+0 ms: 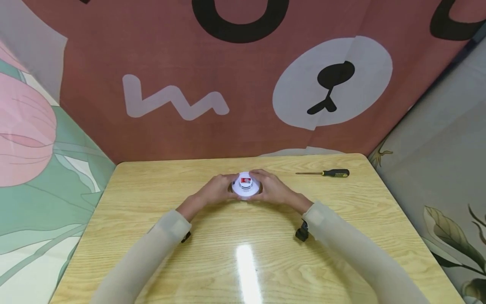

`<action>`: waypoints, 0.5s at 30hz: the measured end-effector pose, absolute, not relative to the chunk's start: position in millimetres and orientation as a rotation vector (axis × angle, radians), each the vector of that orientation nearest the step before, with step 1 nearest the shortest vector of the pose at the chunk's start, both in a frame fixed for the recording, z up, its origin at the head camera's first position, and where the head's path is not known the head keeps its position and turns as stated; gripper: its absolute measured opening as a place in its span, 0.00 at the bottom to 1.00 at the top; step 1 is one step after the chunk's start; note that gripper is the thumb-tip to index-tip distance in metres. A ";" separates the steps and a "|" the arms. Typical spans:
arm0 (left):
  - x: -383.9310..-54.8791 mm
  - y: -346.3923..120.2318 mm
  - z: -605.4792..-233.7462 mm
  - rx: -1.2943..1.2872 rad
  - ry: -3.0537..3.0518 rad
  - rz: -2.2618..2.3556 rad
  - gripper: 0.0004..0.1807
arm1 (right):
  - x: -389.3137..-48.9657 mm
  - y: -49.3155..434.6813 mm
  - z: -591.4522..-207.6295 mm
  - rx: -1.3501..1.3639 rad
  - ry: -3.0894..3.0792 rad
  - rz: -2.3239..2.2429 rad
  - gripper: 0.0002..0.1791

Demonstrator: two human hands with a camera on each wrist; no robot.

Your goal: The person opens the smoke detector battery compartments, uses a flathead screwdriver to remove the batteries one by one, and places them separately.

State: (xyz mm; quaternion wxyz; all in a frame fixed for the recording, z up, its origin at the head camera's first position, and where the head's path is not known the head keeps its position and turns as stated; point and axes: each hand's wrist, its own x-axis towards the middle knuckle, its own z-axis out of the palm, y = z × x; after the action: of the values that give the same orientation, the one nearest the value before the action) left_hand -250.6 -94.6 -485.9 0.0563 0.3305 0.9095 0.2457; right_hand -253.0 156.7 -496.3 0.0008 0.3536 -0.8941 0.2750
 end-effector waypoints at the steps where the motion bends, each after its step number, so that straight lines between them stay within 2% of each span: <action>1: -248.4 -94.5 -485.9 1.011 2.757 0.744 0.41 | -250.6 157.2 -496.2 1.111 -2.814 0.859 0.52; 15: -231.7 -96.6 -490.2 1.085 2.733 0.757 0.40 | -234.3 161.6 -505.0 1.165 -2.814 0.844 0.52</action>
State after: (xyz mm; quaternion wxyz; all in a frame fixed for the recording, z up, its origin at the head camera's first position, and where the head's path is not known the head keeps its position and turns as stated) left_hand -231.7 -96.6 -490.2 0.0526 0.3568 0.8989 0.2490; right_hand -234.3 161.6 -505.0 -0.0095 0.3687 -0.8903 0.2669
